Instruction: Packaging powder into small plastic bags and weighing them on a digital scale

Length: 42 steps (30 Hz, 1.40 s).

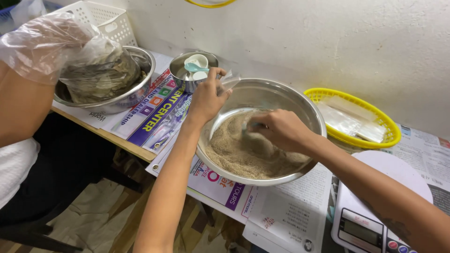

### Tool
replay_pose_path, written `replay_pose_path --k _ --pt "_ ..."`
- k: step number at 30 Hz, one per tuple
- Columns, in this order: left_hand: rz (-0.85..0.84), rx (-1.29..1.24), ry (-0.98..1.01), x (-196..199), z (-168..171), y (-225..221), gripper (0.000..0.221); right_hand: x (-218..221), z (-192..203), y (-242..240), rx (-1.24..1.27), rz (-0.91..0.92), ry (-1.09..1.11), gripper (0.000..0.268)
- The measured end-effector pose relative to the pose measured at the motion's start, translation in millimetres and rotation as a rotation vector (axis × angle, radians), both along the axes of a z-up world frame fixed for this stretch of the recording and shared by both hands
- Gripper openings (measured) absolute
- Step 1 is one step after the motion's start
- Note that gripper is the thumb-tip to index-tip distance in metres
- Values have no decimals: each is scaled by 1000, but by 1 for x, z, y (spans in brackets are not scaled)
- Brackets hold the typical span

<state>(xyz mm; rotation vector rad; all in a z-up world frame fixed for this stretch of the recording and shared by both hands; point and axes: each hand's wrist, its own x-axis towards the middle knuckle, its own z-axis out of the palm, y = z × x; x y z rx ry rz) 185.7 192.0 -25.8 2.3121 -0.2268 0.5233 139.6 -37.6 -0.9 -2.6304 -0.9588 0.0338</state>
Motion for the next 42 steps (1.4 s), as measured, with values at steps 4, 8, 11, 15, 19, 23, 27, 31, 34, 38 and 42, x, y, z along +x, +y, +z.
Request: replay_pose_path --k 4,8,11,15,19,23,27,31,34,38,42 --pt "-28 30 27 -1 3 -2 43 -36 34 -22 -15 111 -27 21" --pt "-42 -14 -4 3 0 0 41 -30 56 -48 15 136 -217 19" --pt "-37 -18 -5 1 -2 -1 41 -7 45 -61 -44 100 -411 15" --pt "-29 -13 -7 3 -5 1 41 18 28 -53 -134 37 -443 19" --pt "-26 -2 5 3 -6 1 41 33 -1 -46 -51 45 -360 24" --pt "-40 13 -9 4 -3 -1 41 8 14 -35 36 46 -135 24" --pt "-62 9 26 -2 2 -3 39 -26 52 -37 119 89 57 27" --pt "-74 14 23 0 1 -2 40 2 51 -47 83 45 1 28" --pt "-72 -26 15 4 -2 -2 40 32 43 -37 5 62 -181 20" --pt "-67 -38 -10 8 -1 0 40 72 0 -15 -24 29 -292 20" --pt "-65 -62 -7 4 -2 0 40 49 5 7 138 139 -93 25"
